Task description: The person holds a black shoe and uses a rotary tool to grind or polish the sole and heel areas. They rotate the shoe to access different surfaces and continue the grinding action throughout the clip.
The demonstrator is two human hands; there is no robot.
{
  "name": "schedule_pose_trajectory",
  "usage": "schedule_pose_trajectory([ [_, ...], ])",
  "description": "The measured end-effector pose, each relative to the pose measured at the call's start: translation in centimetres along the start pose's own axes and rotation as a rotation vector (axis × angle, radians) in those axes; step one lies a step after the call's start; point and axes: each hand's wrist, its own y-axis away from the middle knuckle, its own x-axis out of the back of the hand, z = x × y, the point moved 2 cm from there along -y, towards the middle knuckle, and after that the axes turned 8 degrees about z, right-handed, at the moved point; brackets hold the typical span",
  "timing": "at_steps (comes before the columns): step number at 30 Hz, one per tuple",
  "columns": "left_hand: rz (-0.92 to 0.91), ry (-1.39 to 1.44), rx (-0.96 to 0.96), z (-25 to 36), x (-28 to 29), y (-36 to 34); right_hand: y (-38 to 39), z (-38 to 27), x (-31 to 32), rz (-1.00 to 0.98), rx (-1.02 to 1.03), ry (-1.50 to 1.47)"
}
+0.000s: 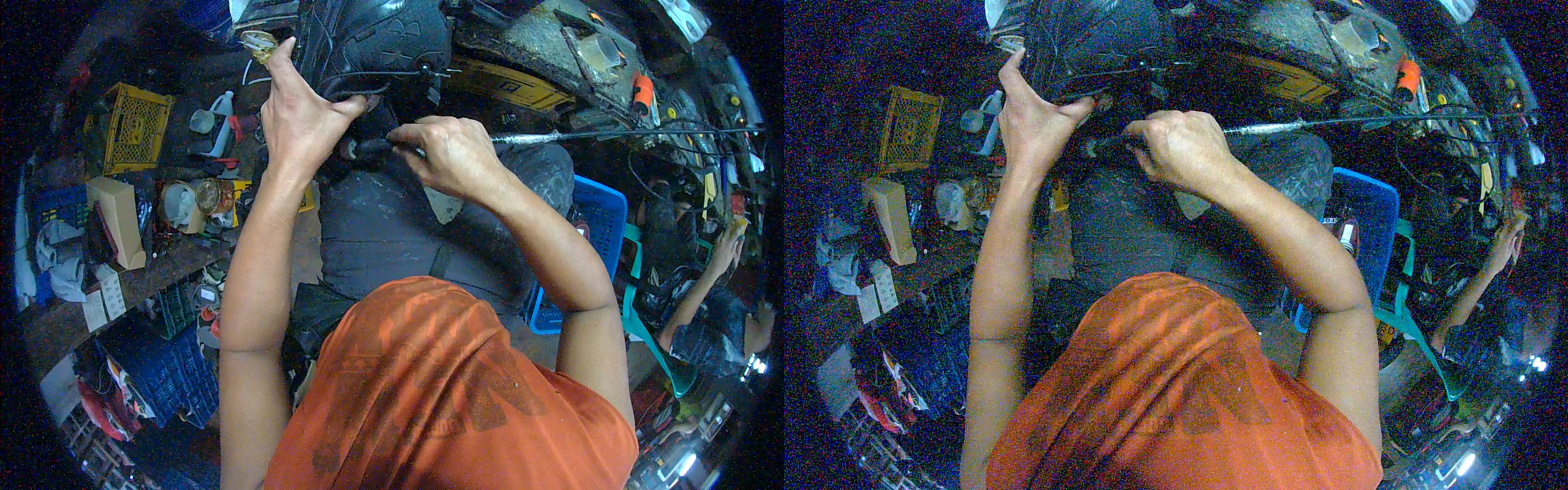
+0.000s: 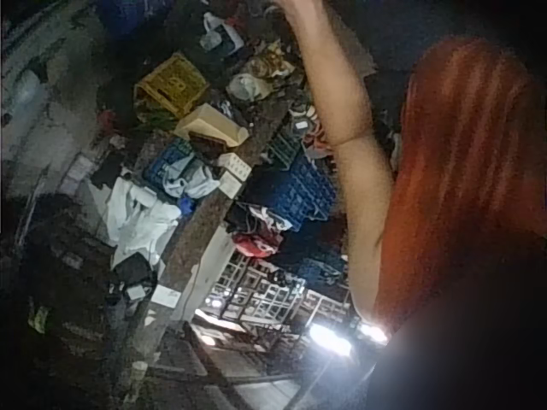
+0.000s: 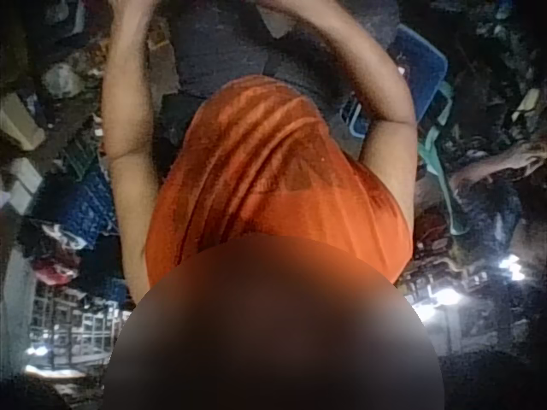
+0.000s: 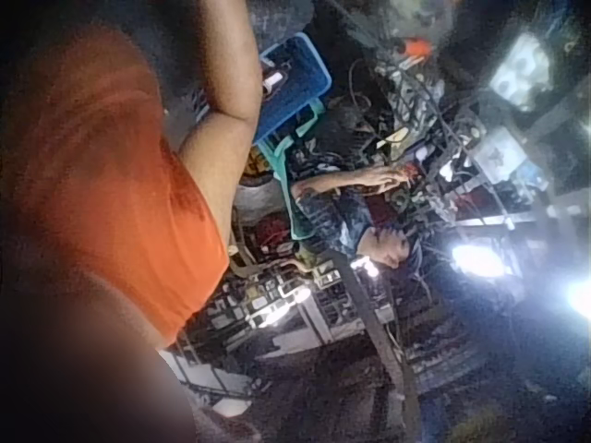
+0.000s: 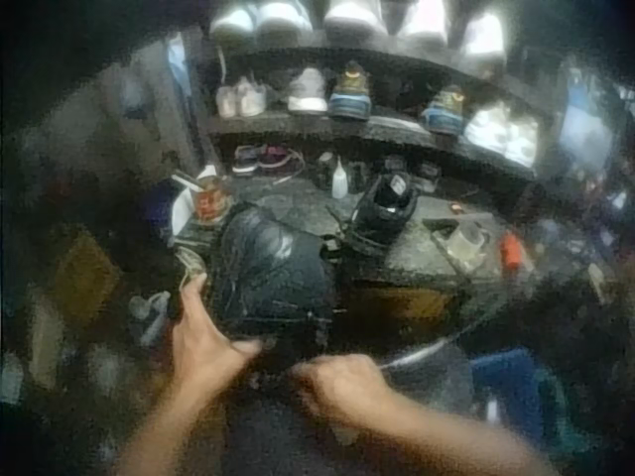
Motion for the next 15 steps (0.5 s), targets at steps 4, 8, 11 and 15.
schedule_pose_trajectory([
  [4,0.006,0.012,0.003,0.00,-0.06,0.00,0.13,-0.06,-0.07,-0.003,-0.015,-0.015],
  [8,0.017,0.038,-0.029,-0.03,-0.05,0.14,-0.27,0.31,-0.18,-0.045,-0.033,0.042],
  [11,0.022,0.052,-0.031,-0.18,-0.05,0.10,-0.44,0.43,-0.16,-0.032,-0.025,0.043],
  [15,0.040,0.054,-0.055,-0.21,-0.06,0.11,-0.11,0.32,-0.31,-0.052,-0.055,0.065],
])
